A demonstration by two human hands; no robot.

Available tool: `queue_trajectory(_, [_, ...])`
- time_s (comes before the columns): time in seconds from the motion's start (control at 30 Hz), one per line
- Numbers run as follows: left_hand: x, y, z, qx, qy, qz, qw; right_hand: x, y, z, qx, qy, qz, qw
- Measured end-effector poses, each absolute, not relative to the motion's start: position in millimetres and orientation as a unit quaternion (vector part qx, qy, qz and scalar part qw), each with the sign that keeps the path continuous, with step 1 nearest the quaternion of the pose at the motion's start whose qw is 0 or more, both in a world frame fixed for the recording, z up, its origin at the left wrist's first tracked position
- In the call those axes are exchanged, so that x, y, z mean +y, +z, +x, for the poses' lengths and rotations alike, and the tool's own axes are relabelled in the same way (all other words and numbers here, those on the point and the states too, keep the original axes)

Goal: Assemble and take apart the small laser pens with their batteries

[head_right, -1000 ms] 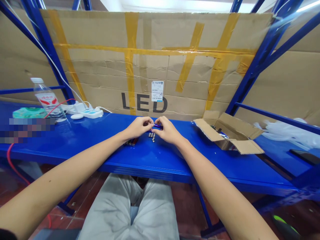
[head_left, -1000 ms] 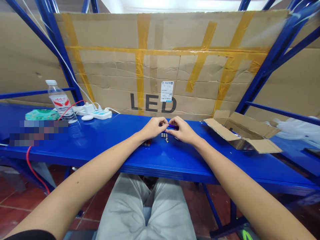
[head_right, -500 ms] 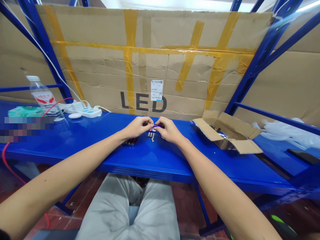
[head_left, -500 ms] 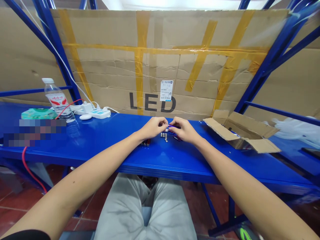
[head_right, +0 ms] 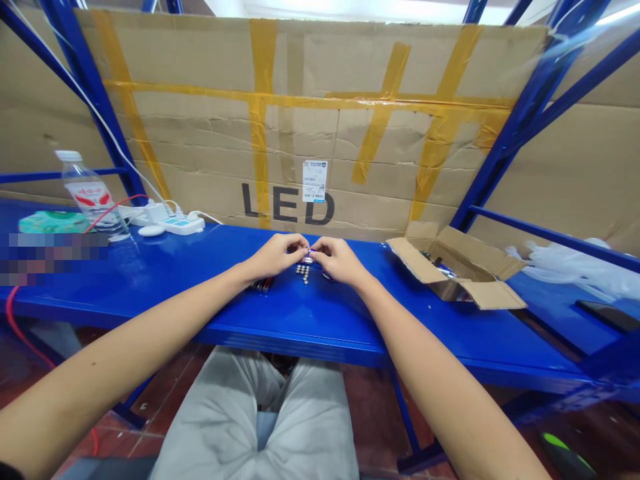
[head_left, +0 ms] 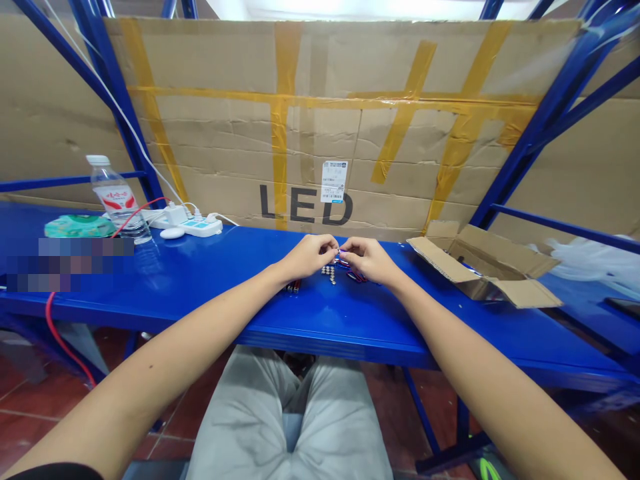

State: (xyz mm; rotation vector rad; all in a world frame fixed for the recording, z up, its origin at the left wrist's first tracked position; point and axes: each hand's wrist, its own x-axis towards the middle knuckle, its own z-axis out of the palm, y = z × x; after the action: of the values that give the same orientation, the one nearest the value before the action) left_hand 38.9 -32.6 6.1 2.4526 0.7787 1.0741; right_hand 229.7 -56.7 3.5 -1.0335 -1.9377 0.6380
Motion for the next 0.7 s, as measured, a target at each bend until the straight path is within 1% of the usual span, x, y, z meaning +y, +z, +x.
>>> queue_trajectory(0.17, [-31.9, 5.0, 39.6, 0.28, 0.379, 0.867, 0.164, -56.7, 3.2, 229.2, -0.759, 0.292, -0.417, 0.406])
queue_trajectory(0.4, [-31.9, 4.8, 38.1, 0.279, 0.375, 0.87, 0.157, -55.5, 1.5, 230.1, -0.769, 0.274, -0.411, 0.406])
queue_trajectory(0.47, [-31.8, 4.3, 37.9, 0.28, 0.373, 0.871, 0.156, -54.4, 1.0, 230.9, -0.782, 0.242, -0.412, 0.401])
queue_trajectory(0.6, [-31.0, 2.4, 39.1, 0.291, 0.376, 0.865, 0.162, -51.5, 0.0, 230.7, -0.821, 0.127, -0.39, 0.398])
queue_trajectory(0.7, [-30.4, 1.3, 40.8, 0.306, 0.379, 0.856, 0.171, -50.2, -1.4, 229.1, -0.83, 0.093, -0.388, 0.389])
